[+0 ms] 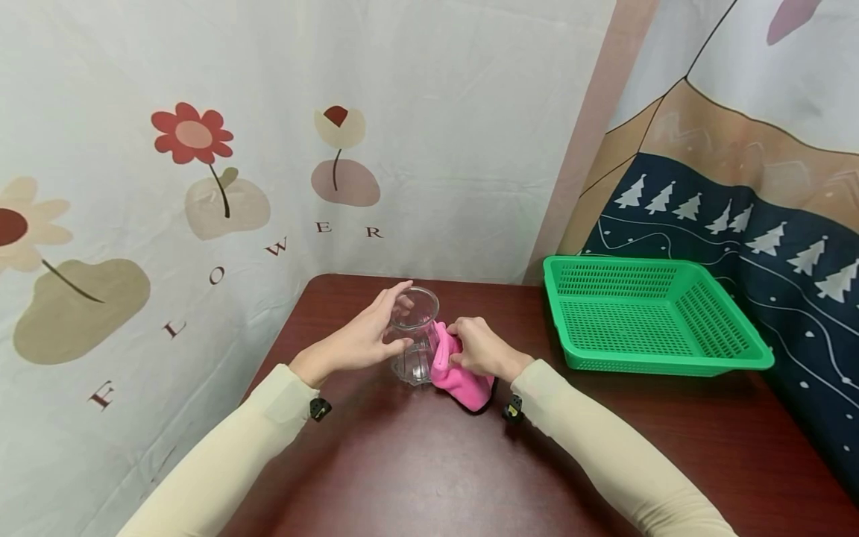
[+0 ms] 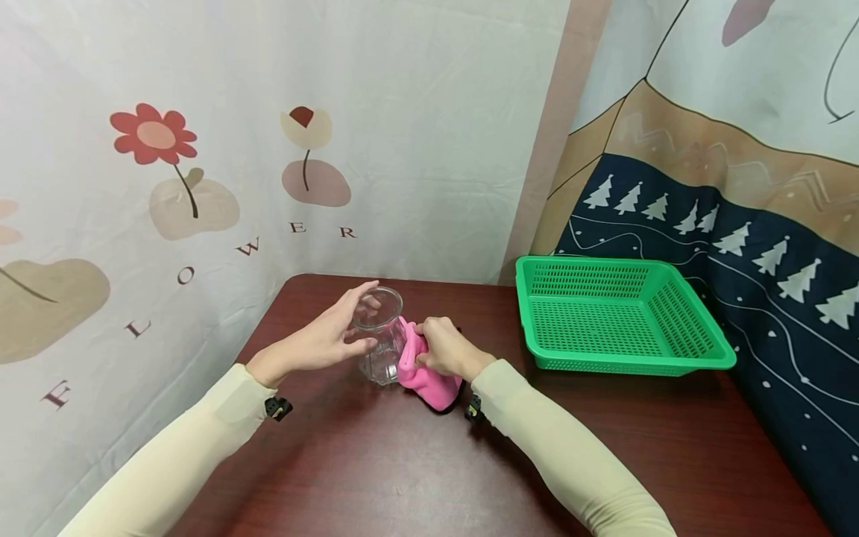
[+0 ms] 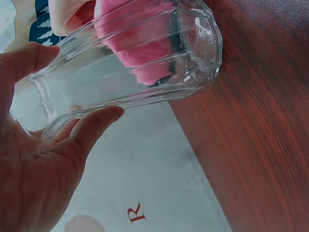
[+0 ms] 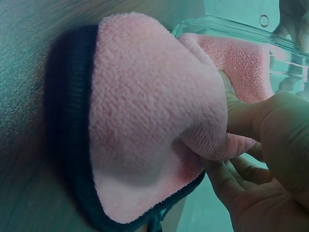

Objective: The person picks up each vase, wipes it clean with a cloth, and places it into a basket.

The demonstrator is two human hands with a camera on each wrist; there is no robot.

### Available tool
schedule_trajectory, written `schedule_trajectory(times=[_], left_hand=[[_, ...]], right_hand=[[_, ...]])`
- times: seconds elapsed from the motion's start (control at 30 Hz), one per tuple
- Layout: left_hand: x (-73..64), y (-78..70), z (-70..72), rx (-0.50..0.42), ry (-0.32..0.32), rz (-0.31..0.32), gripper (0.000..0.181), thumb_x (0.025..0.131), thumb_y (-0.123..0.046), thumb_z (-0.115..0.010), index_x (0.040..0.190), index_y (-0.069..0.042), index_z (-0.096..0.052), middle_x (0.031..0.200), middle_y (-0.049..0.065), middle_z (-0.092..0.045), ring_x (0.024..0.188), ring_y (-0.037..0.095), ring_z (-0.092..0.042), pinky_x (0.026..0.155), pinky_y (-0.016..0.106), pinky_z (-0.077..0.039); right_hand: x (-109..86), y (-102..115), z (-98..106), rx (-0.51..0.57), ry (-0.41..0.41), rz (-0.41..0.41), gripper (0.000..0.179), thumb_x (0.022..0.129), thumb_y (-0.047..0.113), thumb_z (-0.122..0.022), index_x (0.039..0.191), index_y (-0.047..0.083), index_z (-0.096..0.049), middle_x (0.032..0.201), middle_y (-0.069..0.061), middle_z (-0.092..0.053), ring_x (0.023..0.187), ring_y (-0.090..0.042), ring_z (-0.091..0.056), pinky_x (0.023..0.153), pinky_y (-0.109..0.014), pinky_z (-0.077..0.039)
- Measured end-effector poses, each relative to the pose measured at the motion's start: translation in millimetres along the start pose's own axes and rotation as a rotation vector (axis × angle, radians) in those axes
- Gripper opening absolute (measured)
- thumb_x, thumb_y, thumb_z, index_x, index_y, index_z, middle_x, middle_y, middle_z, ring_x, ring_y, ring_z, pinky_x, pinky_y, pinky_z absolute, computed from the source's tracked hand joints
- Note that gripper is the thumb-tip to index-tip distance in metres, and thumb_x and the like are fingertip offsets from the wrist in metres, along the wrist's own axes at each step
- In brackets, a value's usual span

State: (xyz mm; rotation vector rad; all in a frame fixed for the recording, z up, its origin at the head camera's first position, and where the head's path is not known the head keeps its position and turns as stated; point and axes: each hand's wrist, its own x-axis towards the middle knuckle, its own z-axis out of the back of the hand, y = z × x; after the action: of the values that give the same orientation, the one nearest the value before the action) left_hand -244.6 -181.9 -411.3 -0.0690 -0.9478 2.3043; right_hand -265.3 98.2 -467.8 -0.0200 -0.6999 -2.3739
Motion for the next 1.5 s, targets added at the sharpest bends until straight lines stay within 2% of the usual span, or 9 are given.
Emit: schedule_trajectory(times=[0.17,0.27,0.43,0.63,0.87,1.13,1.37,1.5], left_hand=[[0.0,-0.9,0.4,-0.004,0.003,0.004,0.104,0.102,-0.007,-0.085,0.182,-0.005,-0.02,0.159,0.025,-0.055,0.148,0.044,-0.065,0.117,0.061,-0.062],[0.3,-0.3,0.2,-0.008,0.003,0.001,0.103,0.102,-0.007,-0.084,0.182,-0.004,-0.02,0.159,0.025,-0.055,0.149,0.045,-0.065,0.118,0.062,-0.061],[0.5,0.6,-0.2,0.0,0.002,-0.001,0.103,0.102,-0.007,-0.084,0.182,-0.004,-0.02,0.158,0.023,-0.056,0.15,0.043,-0.065,0.119,0.062,-0.061],[1.2,0.4,0.1,-0.01,0.005,0.001,0.103,0.102,-0.006,-0.084,0.182,-0.004,-0.019,0.159,0.027,-0.055,0.15,0.042,-0.064,0.118,0.062,-0.061],[1.1,-0.5,-0.2,-0.015,0.006,0.002,0.104,0.102,-0.006,-0.084,0.182,-0.004,-0.019,0.159,0.027,-0.055,0.15,0.043,-0.064,0.118,0.062,-0.061],[1.6,2.2,-1.2,-0.008,0.003,-0.004,0.102,0.103,-0.008,-0.084,0.182,-0.004,-0.02,0.159,0.027,-0.055,0.149,0.042,-0.064,0.115,0.061,-0.061],[1.6,2.2,-0.9,-0.008,0.003,0.004,0.103,0.102,-0.008,-0.084,0.182,-0.005,-0.02,0.158,0.022,-0.056,0.149,0.043,-0.064,0.117,0.062,-0.061],[1.4,2.1,-0.8,-0.009,0.001,0.002,0.103,0.102,-0.007,-0.085,0.182,-0.005,-0.02,0.158,0.023,-0.056,0.149,0.043,-0.065,0.117,0.061,-0.061]], right_hand=[[-0.3,-1.2,-1.3,-0.036,-0.002,0.023,0.02,0.085,-0.002,-0.092,0.09,0.012,-0.078,0.087,-0.003,-0.071,0.084,-0.014,-0.062,0.078,-0.029,-0.058],[-0.6,-2.5,-2.7,-0.044,0.001,0.029,0.019,0.085,-0.002,-0.092,0.092,0.011,-0.079,0.088,-0.003,-0.072,0.086,-0.015,-0.064,0.079,-0.029,-0.059],[-2.1,-2.8,-4.6,-0.037,0.014,0.012,0.019,0.086,-0.001,-0.092,0.098,0.008,-0.081,0.091,-0.004,-0.074,0.089,-0.016,-0.065,0.081,-0.031,-0.061],[-3.4,-2.8,-6.4,-0.026,0.01,-0.014,0.02,0.088,0.001,-0.093,0.104,0.006,-0.082,0.095,-0.005,-0.076,0.092,-0.018,-0.066,0.084,-0.033,-0.062],[-4.2,-5.9,-8.7,-0.008,0.0,-0.027,0.029,0.089,0.0,-0.093,0.117,0.003,-0.085,0.105,-0.01,-0.082,0.097,-0.02,-0.071,0.087,-0.034,-0.063],[-4.2,-5.1,-7.7,0.042,-0.002,-0.076,0.041,0.091,-0.003,-0.089,0.131,-0.004,-0.084,0.118,-0.016,-0.084,0.094,-0.019,-0.07,0.082,-0.031,-0.062],[-4.5,-5.9,-6.8,0.04,-0.026,-0.063,0.037,0.09,-0.003,-0.088,0.127,-0.002,-0.085,0.113,-0.014,-0.084,0.092,-0.019,-0.07,0.08,-0.03,-0.061],[-4.1,-6.1,-5.7,0.036,-0.039,-0.053,0.038,0.088,-0.001,-0.091,0.126,-0.002,-0.085,0.114,-0.013,-0.085,0.092,-0.017,-0.071,0.082,-0.03,-0.063]])
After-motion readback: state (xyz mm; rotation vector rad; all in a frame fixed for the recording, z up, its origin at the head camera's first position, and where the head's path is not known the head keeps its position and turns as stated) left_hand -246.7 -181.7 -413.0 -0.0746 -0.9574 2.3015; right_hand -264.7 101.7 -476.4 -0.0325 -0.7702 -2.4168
